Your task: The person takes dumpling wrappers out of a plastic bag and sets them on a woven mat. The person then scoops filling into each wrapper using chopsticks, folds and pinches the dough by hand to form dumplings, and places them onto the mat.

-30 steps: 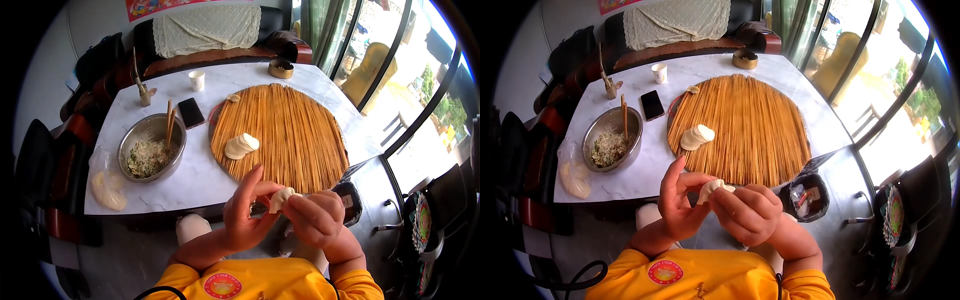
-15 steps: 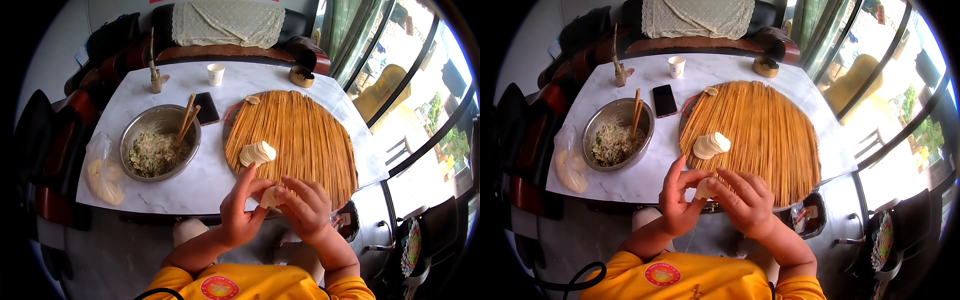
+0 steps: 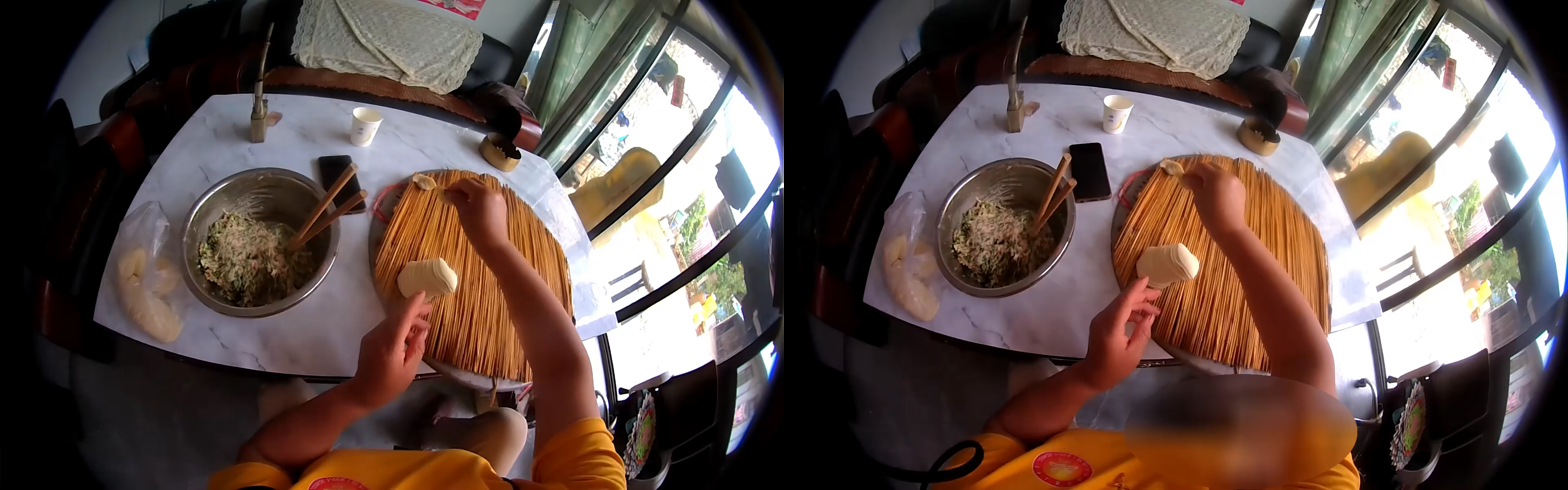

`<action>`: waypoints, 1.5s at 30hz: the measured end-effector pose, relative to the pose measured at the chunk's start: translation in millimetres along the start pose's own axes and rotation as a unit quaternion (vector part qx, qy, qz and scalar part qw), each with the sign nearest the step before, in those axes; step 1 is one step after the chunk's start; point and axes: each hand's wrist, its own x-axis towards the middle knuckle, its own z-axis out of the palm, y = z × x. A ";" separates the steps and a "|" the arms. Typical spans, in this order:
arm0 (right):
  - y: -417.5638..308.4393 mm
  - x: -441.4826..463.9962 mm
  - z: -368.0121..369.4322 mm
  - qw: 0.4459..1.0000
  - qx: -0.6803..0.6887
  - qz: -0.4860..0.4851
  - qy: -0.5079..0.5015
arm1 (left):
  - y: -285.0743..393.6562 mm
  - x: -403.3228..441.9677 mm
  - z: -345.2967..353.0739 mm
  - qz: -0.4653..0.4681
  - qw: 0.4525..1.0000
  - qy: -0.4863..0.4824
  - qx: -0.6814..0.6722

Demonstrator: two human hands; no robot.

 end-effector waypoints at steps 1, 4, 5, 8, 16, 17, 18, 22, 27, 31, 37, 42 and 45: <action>4.8 10.2 11.5 0.999 -0.038 0.023 -0.014 | 1.9 0.4 -1.1 0.009 1.000 -0.010 0.001; 22.3 25.1 45.1 0.994 -0.086 0.053 -0.046 | 0.1 1.3 -4.5 0.014 1.000 -0.015 0.006; 28.8 25.8 53.6 0.991 -0.097 0.065 -0.062 | 0.2 1.4 -5.8 0.011 1.000 -0.023 0.002; 44.9 26.3 73.2 0.992 -0.103 0.038 -0.057 | 1.4 3.0 -13.0 0.009 1.000 -0.023 -0.002; 43.7 23.9 85.4 0.992 -0.097 -0.013 -0.078 | 0.6 0.3 -23.8 -0.023 0.999 -0.025 -0.009; 44.3 25.3 85.9 0.994 -0.080 -0.004 -0.069 | 0.9 1.7 -24.5 -0.019 0.999 -0.028 -0.006; 46.0 26.2 88.4 0.996 -0.079 0.009 -0.051 | 0.9 2.7 -25.2 -0.015 0.999 -0.032 -0.004; 51.1 23.7 90.8 0.995 -0.073 0.029 -0.069 | 0.2 1.7 -22.2 -0.012 0.999 -0.033 0.005; 35.4 27.1 75.5 0.993 -0.106 0.053 -0.027 | -2.6 3.8 -17.1 0.002 0.999 -0.031 0.031; 27.2 18.6 38.3 0.995 -0.089 0.046 0.021 | -11.7 0.8 -14.7 -0.018 1.000 -0.014 0.001; -5.3 -54.4 0.7 0.988 0.074 0.071 -0.117 | -21.7 0.3 -16.3 -0.112 0.991 0.030 -0.067; -12.5 -89.9 -9.5 0.970 0.100 0.142 -0.167 | -27.1 3.5 -14.5 -0.109 0.990 0.068 -0.066; -5.7 -102.4 -9.8 0.960 0.127 0.191 -0.161 | -29.7 5.9 -16.3 -0.141 0.982 0.073 -0.102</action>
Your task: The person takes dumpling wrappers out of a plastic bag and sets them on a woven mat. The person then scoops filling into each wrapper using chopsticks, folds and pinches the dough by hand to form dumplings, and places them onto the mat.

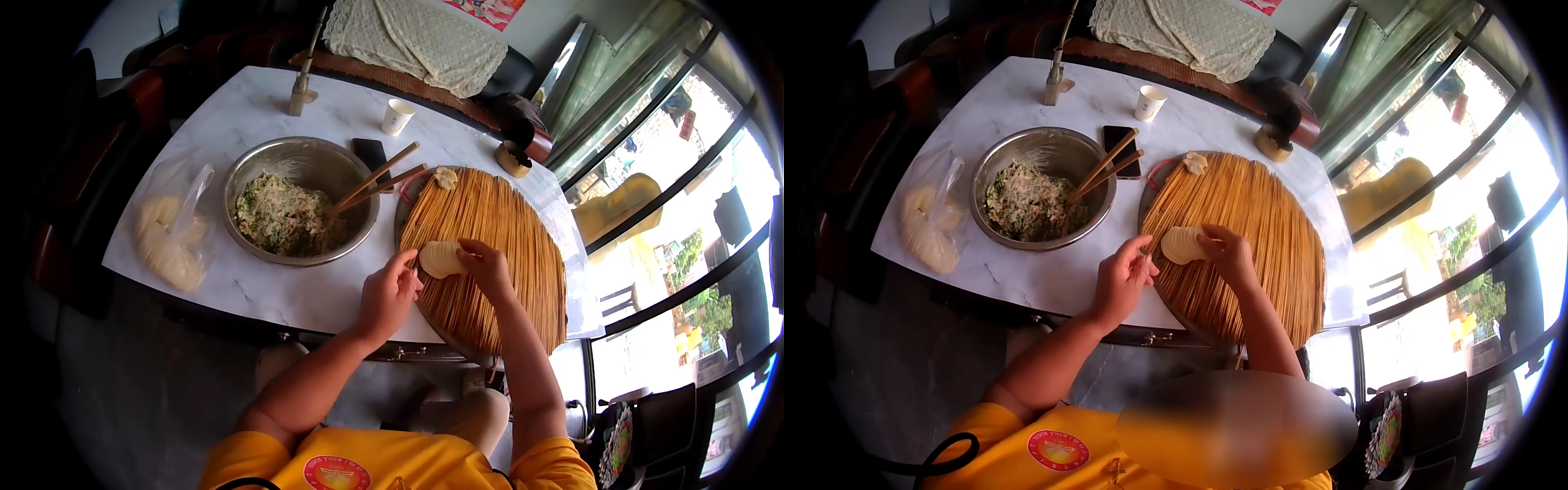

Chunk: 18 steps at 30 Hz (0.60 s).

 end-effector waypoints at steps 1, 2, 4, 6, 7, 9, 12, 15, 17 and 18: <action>4.0 -2.4 0.5 0.999 0.021 -0.028 0.003 | -1.6 1.4 -0.7 -0.007 1.000 0.001 -0.010; 7.2 -5.7 0.3 0.998 0.041 -0.055 0.005 | -3.1 1.9 -1.5 -0.010 1.000 -0.001 -0.011; 7.6 -9.1 -3.4 0.999 0.047 -0.026 0.002 | -6.2 4.5 -2.4 -0.040 0.998 -0.001 -0.047; 8.6 -11.0 -6.0 0.999 0.050 -0.002 -0.003 | -8.5 6.6 -1.8 -0.049 0.997 -0.001 -0.065; 10.2 -10.9 -5.4 0.998 0.067 0.003 0.007 | -8.4 7.7 -2.2 -0.057 0.996 0.004 -0.075; 14.4 -9.0 -3.6 0.996 0.083 0.005 0.016 | -9.2 7.7 -3.5 -0.062 0.994 0.012 -0.085; 23.0 -6.9 -3.8 0.989 0.109 0.076 0.063 | -8.8 8.4 -4.1 -0.074 0.993 -0.003 -0.092; 25.7 -6.4 -5.4 0.966 0.215 0.123 0.072 | -4.2 7.9 -4.2 -0.084 0.994 -0.012 -0.075; 21.8 -5.8 -7.7 0.865 0.461 0.147 0.130 | -2.7 7.8 -5.1 -0.086 0.992 -0.042 -0.076; 18.6 -5.3 -10.5 0.866 0.461 0.144 0.131 | -2.7 8.9 -4.9 -0.083 0.993 -0.042 -0.077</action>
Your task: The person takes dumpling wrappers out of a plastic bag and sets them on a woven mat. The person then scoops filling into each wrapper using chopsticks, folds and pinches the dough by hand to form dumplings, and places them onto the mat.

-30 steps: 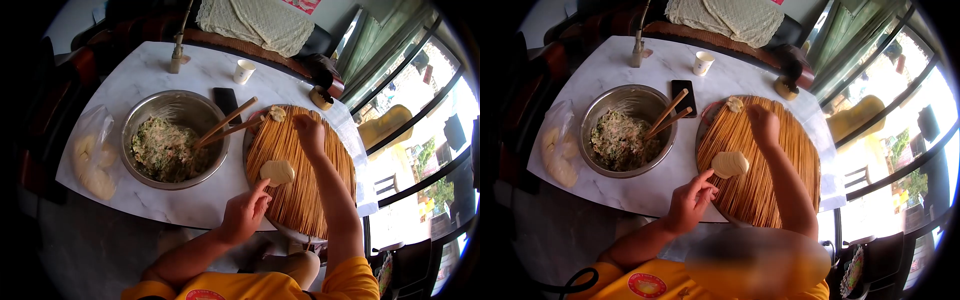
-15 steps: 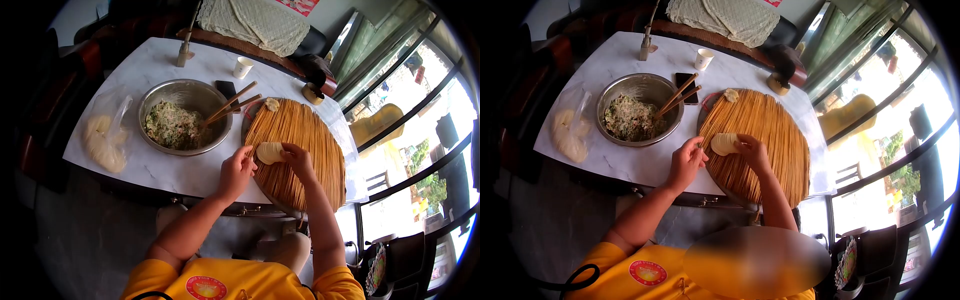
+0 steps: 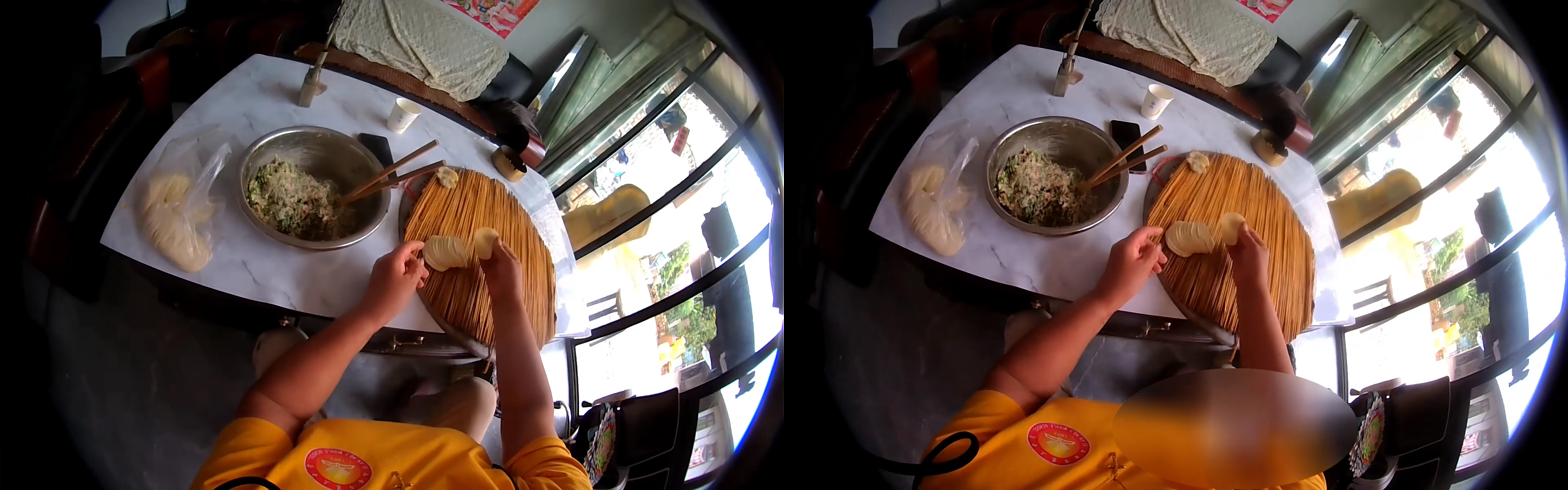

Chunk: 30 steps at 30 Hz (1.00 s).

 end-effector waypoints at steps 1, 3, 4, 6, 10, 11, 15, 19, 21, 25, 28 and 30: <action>-4.6 -1.8 0.4 0.999 0.033 0.010 -0.030 | -0.6 0.5 0.5 0.027 0.999 -0.016 0.015; -17.8 -18.2 17.3 0.991 0.086 0.028 -0.098 | -8.1 2.3 4.6 0.116 0.992 -0.005 0.042; -22.9 -30.6 29.0 0.991 0.085 0.029 -0.100 | -7.1 3.6 6.0 0.117 0.992 -0.002 0.042; -26.1 -53.2 47.8 0.970 0.089 0.069 -0.215 | -4.8 3.0 6.7 0.161 0.986 -0.021 -0.023; -31.8 -89.0 84.7 0.953 -0.107 0.089 -0.267 | 13.6 -14.3 -7.9 0.027 0.990 -0.032 -0.137; -30.8 -92.6 92.2 0.950 -0.219 0.002 -0.221 | 20.4 -16.7 -13.0 0.016 0.996 -0.012 -0.092; -32.2 -74.3 116.3 0.950 -0.224 -0.071 -0.207 | 35.0 -26.2 -31.8 -0.024 0.993 -0.009 -0.112; -27.2 -42.6 153.9 0.896 -0.267 -0.206 -0.289 | 43.9 -33.0 -40.0 -0.021 0.990 0.011 -0.137; -32.8 -42.3 182.2 0.894 -0.232 -0.205 -0.323 | 42.7 -33.8 -44.0 -0.032 0.987 0.004 -0.158; -41.8 -38.8 222.0 0.861 -0.285 -0.186 -0.378 | 40.7 -33.5 -42.2 -0.044 0.979 0.004 -0.199; -35.0 -32.2 231.3 0.857 -0.326 -0.191 -0.352 | 33.3 -33.1 -37.8 -0.017 0.988 0.015 -0.155; -39.6 -26.3 228.9 0.878 -0.247 -0.128 -0.390 | 35.3 -33.5 -38.3 -0.085 0.975 -0.013 -0.206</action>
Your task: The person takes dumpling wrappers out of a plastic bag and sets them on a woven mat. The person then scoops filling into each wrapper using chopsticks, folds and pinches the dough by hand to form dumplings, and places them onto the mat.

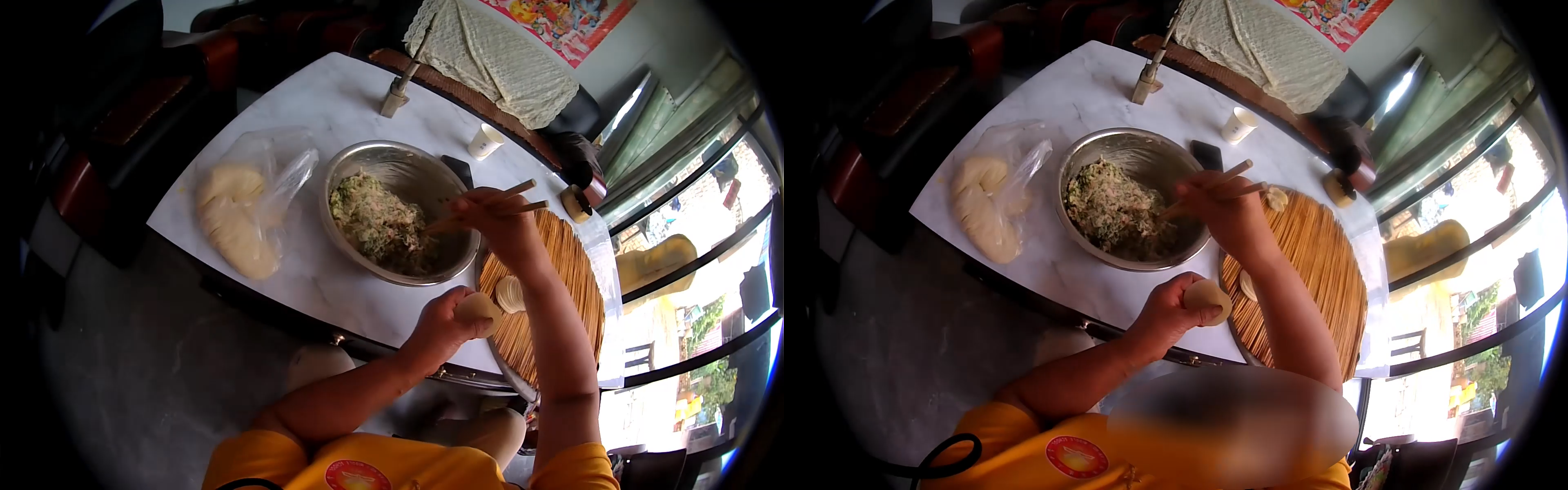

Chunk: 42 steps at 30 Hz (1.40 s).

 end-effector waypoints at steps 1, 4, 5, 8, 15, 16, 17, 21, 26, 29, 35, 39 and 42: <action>-13.1 -5.0 0.5 0.999 -0.037 -0.012 0.006 | 0.6 0.7 -0.7 -0.016 1.000 -0.010 0.000; -43.2 -19.6 -4.2 0.998 -0.009 -0.067 0.019 | -1.3 4.3 0.8 -0.020 0.999 -0.002 -0.031; -42.8 -23.0 -10.1 0.998 -0.010 -0.065 0.018 | -2.4 4.5 0.3 -0.020 0.999 -0.001 -0.034; -39.4 -29.8 -23.3 0.997 0.038 -0.062 0.025 | 0.6 5.2 1.2 -0.047 0.993 -0.032 -0.103; 4.9 -32.1 -12.4 0.983 0.123 0.016 0.138 | 0.0 2.8 9.2 -0.101 0.992 -0.067 -0.029; 9.0 -31.1 -11.8 0.983 0.124 0.016 0.137 | -3.6 3.6 9.5 -0.109 0.991 -0.066 -0.030; 14.6 -30.0 -11.8 0.979 0.145 0.033 0.140 | -7.4 4.3 10.0 -0.117 0.990 -0.065 -0.031; 14.0 -29.3 -8.0 0.979 0.145 0.050 0.132 | -21.4 8.4 12.6 -0.118 0.991 -0.062 -0.015; 21.6 -33.5 -4.8 0.980 0.162 0.024 0.114 | -25.1 10.2 14.6 -0.120 0.990 -0.073 0.022; 22.8 -37.6 -1.1 0.980 0.177 0.037 0.087 | -24.4 10.3 15.4 -0.125 0.989 -0.071 0.017; 8.9 -31.6 -14.0 0.968 0.220 0.029 0.113 | -26.6 11.2 11.5 -0.144 0.985 -0.081 0.058; 5.4 -26.8 -21.4 0.969 0.197 0.007 0.151 | -21.8 9.7 10.8 -0.130 0.986 -0.090 0.059; 10.5 -22.6 -23.3 0.965 0.195 -0.007 0.174 | -27.0 9.6 10.6 -0.119 0.987 -0.096 0.052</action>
